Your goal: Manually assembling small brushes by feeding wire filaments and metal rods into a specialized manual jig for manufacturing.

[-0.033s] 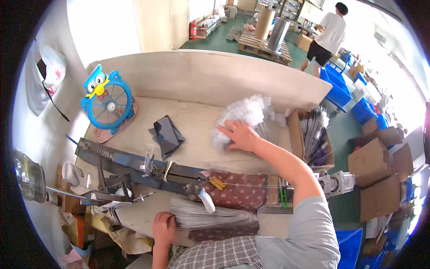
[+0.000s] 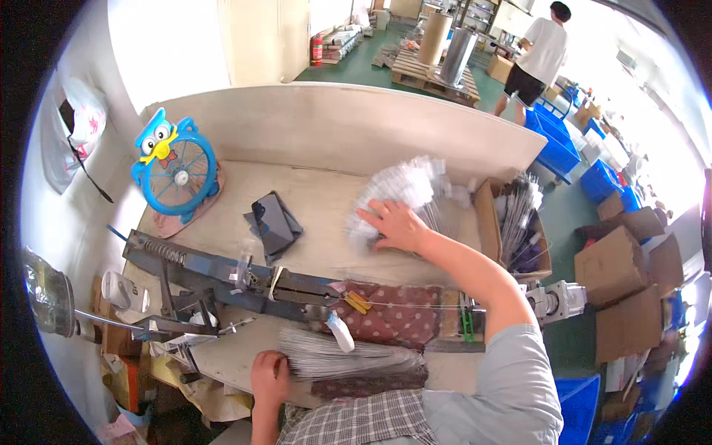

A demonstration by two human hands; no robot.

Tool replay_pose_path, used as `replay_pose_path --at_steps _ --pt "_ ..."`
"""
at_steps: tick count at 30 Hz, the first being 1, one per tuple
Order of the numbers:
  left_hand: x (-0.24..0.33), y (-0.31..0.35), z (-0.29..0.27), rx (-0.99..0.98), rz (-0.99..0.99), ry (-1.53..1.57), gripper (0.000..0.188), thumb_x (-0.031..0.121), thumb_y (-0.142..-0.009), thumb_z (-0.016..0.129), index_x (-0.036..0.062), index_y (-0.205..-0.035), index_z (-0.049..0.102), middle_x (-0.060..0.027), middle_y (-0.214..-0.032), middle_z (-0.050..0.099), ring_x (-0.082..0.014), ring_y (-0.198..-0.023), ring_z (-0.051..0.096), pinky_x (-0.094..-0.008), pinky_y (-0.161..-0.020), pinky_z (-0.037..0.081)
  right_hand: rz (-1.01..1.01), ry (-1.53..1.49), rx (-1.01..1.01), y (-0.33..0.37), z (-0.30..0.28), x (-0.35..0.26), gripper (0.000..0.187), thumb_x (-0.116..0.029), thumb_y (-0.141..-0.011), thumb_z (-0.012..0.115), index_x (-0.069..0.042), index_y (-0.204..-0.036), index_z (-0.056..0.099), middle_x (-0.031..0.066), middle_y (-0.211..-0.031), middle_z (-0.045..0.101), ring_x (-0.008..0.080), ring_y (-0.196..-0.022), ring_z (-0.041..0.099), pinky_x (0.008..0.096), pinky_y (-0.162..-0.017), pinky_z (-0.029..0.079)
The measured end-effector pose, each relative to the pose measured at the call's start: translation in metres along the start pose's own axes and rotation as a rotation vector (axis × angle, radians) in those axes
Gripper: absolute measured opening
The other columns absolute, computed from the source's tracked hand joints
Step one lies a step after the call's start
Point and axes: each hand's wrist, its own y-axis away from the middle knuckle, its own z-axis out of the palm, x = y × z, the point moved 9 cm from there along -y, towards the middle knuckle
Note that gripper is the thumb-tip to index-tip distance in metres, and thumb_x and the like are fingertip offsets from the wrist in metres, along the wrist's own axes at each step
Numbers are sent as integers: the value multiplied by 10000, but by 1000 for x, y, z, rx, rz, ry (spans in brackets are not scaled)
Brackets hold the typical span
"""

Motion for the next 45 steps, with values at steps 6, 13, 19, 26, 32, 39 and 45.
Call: replay_pose_path --at_steps 6,13,19,26,32,39,45 --pt "-1 1 -12 33 -56 -23 107 86 -770 601 1 -836 595 -162 -903 589 -336 -836 570 -392 -737 466 37 -81 65 12 -24 -14 852 -454 -677 733 -162 -1386 362 121 -1328 398 272 -1162 461 414 -907 425" --pt "-3 5 -8 52 -41 -3 99 74 -765 605 -4 -824 591 -172 -881 589 -355 -837 567 -405 -738 459 -16 -128 235 30 -69 -19 631 -283 -726 705 -146 -1295 469 112 -1248 462 276 -1096 503 422 -868 450" --pt "-12 10 -18 109 -97 27 100 61 -755 598 -7 -828 586 -174 -876 582 -356 -835 562 -407 -747 453 654 -365 484 84 -64 127 168 -170 -820 518 -116 -906 652 89 -941 649 289 -882 615 388 -746 495" --pt "-18 5 -13 81 -155 -26 100 56 -757 577 -4 -837 584 -165 -895 586 -355 -826 560 -412 -742 449 1386 -653 -23 178 107 251 392 -344 -762 639 15 -919 654 157 -922 666 289 -857 636 417 -732 489" --pt "-21 8 -10 62 -123 6 99 62 -759 572 -4 -832 583 -165 -876 593 -353 -842 561 -412 -754 447 1354 -1185 104 150 132 221 446 -367 -798 658 -12 -1065 613 85 -987 634 203 -805 586 378 -692 451" --pt "-10 -5 -8 49 -108 -17 77 58 -762 574 6 -819 581 -158 -869 596 -358 -846 558 -414 -759 446 1049 -1417 332 113 107 212 264 -134 -842 608 -55 -1093 616 47 -938 646 136 -814 589 332 -698 472" --pt "-5 -6 -8 74 -59 -52 78 62 -757 588 10 -814 582 -157 -868 597 -359 -838 557 -422 -748 444 1082 -1175 507 105 102 243 272 0 -832 563 -36 -1091 637 30 -876 652 106 -747 594 269 -648 482"
